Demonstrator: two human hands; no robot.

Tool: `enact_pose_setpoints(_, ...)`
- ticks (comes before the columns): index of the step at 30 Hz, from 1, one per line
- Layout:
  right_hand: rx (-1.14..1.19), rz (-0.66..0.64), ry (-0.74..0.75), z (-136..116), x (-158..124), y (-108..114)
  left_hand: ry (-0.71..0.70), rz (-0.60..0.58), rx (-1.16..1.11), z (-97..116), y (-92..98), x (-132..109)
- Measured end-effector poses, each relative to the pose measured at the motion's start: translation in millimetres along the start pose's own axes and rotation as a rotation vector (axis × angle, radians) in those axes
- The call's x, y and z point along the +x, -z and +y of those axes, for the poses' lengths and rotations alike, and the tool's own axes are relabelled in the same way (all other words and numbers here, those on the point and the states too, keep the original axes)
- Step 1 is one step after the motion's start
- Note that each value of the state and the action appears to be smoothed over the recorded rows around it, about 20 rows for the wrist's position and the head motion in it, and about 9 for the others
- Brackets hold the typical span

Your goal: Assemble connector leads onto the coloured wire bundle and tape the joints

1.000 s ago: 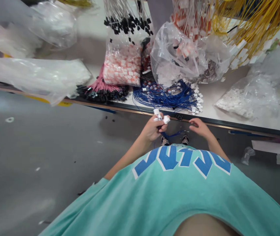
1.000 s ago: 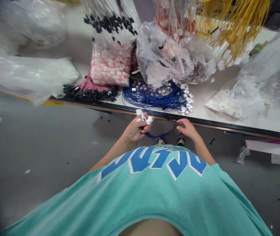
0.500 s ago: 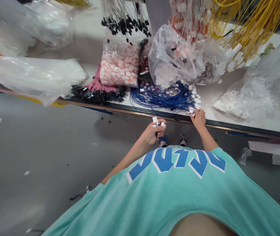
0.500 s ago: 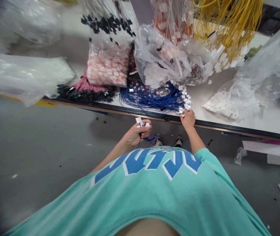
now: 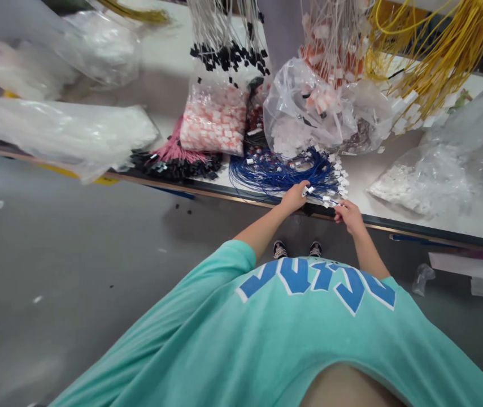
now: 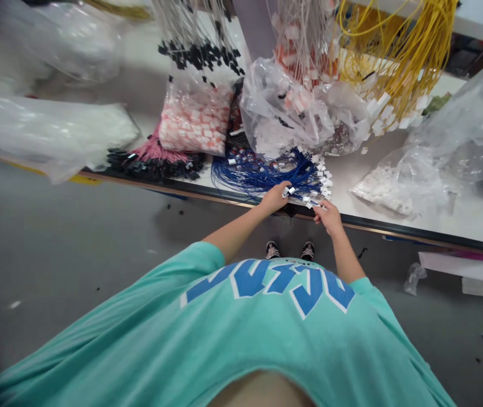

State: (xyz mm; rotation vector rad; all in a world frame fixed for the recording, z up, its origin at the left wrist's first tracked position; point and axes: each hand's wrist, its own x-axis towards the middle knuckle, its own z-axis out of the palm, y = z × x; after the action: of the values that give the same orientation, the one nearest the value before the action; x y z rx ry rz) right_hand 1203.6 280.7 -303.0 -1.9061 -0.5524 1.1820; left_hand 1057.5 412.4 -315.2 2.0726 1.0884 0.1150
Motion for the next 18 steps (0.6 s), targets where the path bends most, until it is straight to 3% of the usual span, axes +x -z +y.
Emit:
enact_pose_setpoints(3, 0.32, -0.025, -0.009, -5, -11, 43, -0.009, -0.007, 0.015, -10, 6.2, 12)
enact_pose_setpoints(7, 0.6, 0.007, 0.086, -6, -24, 106, -0.026, 0.012, 0.003, -16, 11.4, 18)
enact_pose_setpoints(10, 0.663, 0.033, 0.136, -10, -35, 117, -0.027, 0.026, -0.02, -18, 11.0, 21)
enact_pose_setpoints(12, 0.607, 0.079, 0.075, -14, -46, 117, -0.018, 0.032, -0.037, -21, 10.9, 21)
enact_pose_setpoints(15, 0.561, 0.242, -0.006, -18, -66, 144, 0.014, 0.046, -0.067, -24, 12.4, 20)
enact_pose_setpoints(16, 0.649, 0.327, 0.051, -17, -74, 161, 0.033, 0.054, -0.077, -25, 13.0, 20)
enact_pose_setpoints(18, 0.828, 0.518, 0.31, -12, -91, 197, 0.077, 0.072, -0.099, -26, 13.7, 20)
